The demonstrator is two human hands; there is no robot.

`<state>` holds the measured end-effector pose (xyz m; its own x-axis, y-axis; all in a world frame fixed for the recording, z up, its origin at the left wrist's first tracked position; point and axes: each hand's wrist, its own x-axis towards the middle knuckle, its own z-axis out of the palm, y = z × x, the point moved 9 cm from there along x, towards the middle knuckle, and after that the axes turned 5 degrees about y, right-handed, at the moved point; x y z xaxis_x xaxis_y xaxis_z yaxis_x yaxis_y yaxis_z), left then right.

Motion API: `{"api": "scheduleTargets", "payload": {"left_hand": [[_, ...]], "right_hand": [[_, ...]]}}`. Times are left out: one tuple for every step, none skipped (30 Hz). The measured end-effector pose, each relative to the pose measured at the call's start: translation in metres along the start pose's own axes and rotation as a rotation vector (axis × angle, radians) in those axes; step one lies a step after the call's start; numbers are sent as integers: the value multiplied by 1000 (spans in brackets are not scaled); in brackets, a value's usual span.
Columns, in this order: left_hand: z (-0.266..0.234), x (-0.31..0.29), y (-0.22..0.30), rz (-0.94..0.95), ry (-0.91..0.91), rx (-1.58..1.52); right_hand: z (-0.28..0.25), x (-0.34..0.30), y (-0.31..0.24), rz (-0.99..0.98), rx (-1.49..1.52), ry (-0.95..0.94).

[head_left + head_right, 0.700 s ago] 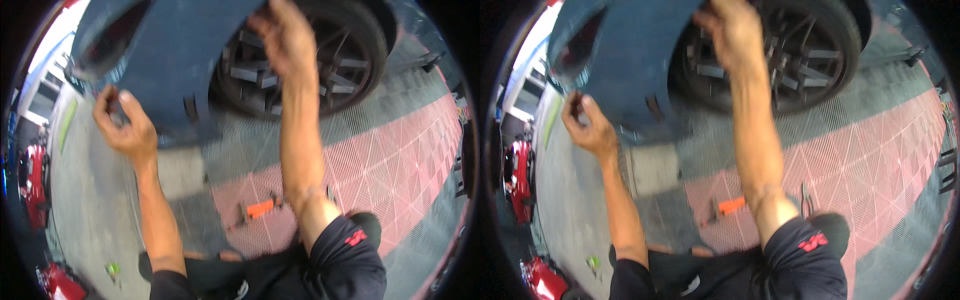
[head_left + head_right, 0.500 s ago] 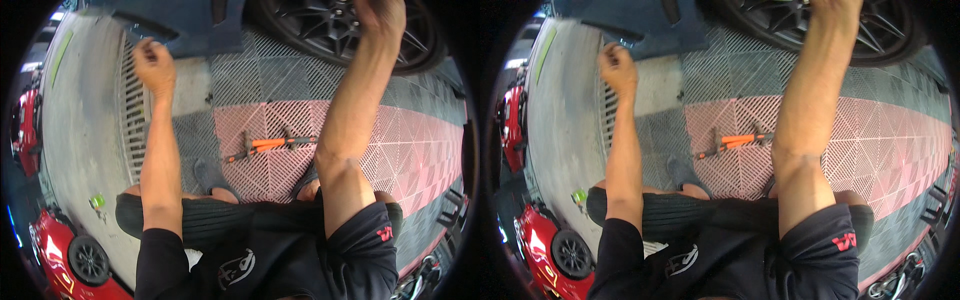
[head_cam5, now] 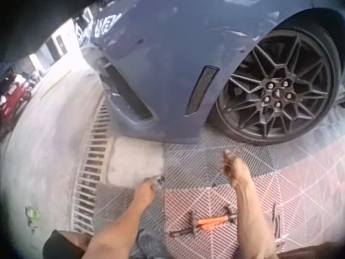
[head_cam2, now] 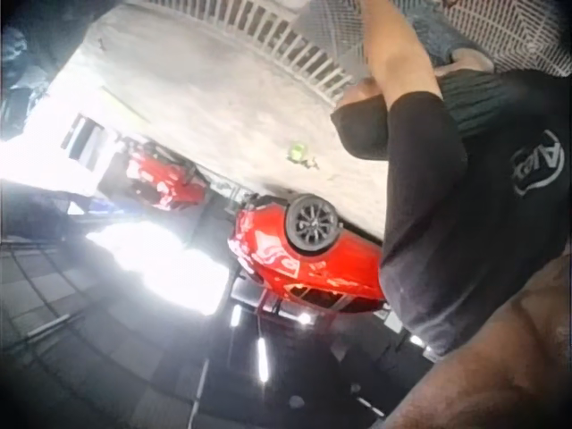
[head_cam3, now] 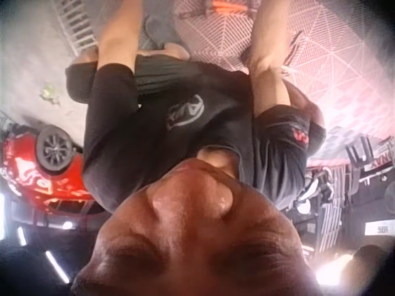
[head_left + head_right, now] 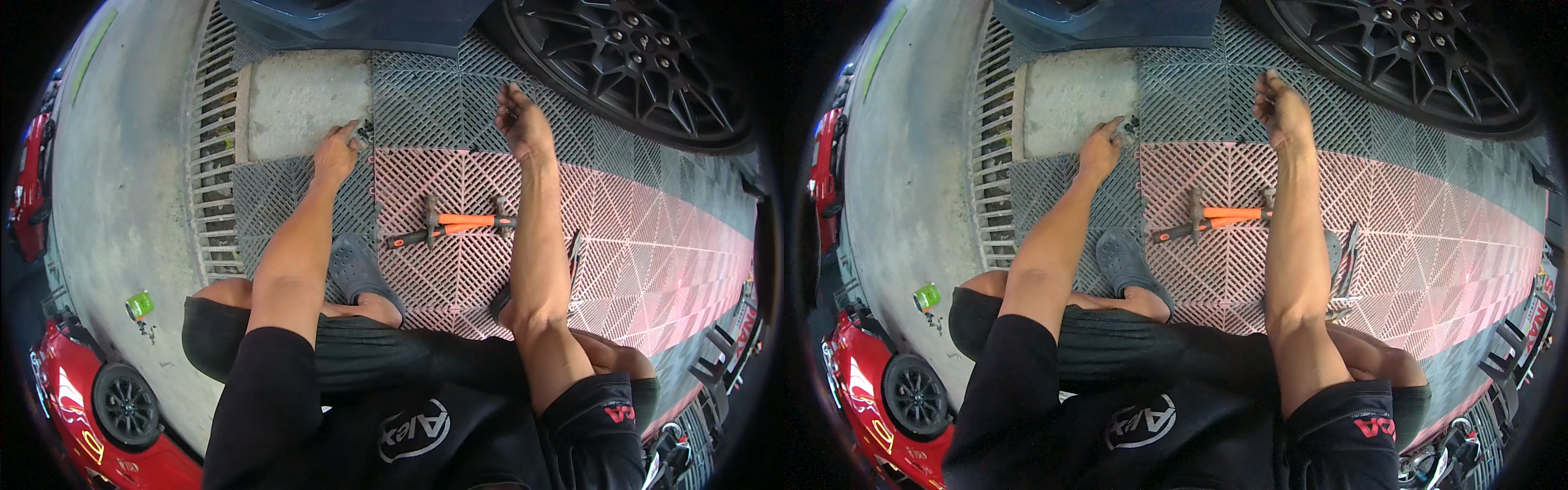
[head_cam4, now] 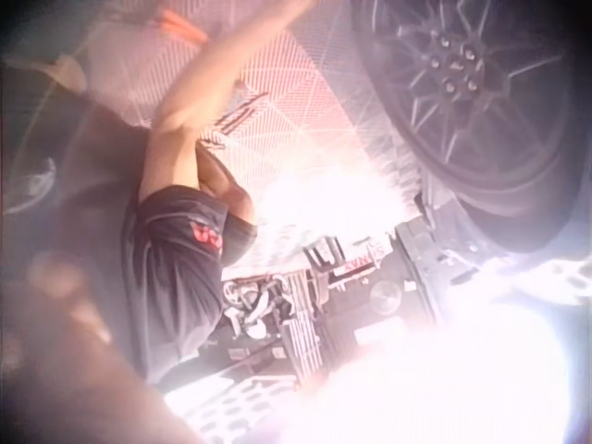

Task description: The person installs plastic fasteners into the wheel arch liner of a dark-colored car. They pick up clips from the floor, insert them into holes in the liner, and press them into place. The person also gathers loose clips into a small metal can.

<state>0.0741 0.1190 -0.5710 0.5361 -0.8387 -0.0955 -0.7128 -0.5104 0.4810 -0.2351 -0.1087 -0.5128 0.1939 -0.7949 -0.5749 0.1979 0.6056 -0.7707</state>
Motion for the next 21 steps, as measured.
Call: {"api": "scheduleTargets", "payload": {"left_hand": [[1,5,8,50,-11,9],[6,10,7,73,11,12],[12,10,3,92,30,17],[18,11,-2,112,49,23],[19,13,-15,50,88,0],[21,14,-22,-5,121,-29],[24,13,-28,-63,154,-55],[32,12,-36,-135,129,-118],[32,14,-42,-202,109,-168],[33,15,-47,-271,90,-218],[35,17,-45,-238,86,-199],[34,19,-46,-206,91,-175],[34,21,-47,-175,96,-152],[32,20,-50,-146,99,-120],[31,19,-52,-117,100,-89],[29,19,-51,-86,103,-60],[27,18,-55,-119,123,-94],[25,16,-58,-151,142,-127],[23,14,-52,-181,153,-165],[27,12,-44,-178,114,-182],[26,12,-17,-166,67,-205]], "right_hand": [[1,-1,7,3,-27,5],[0,-2,13,6,-55,13],[3,-7,19,13,-82,20],[5,-11,22,-5,-141,34],[8,-13,26,4,-170,48],[3,-14,28,11,-199,71],[-4,-10,30,7,-194,88],[-12,-4,34,4,-190,104],[-16,2,39,0,-173,113],[-20,6,46,13,-177,111],[-25,10,54,25,-183,109],[-23,12,59,35,-184,96],[-17,14,68,51,-193,85],[-10,15,79,67,-205,61],[-2,14,90,84,-217,38],[8,12,95,96,-231,16],[18,9,98,102,-248,-9],[28,4,102,108,-265,-34],[33,0,101,104,-269,-60],[35,-4,99,112,-287,-62],[28,-1,92,109,-296,-57]]}}
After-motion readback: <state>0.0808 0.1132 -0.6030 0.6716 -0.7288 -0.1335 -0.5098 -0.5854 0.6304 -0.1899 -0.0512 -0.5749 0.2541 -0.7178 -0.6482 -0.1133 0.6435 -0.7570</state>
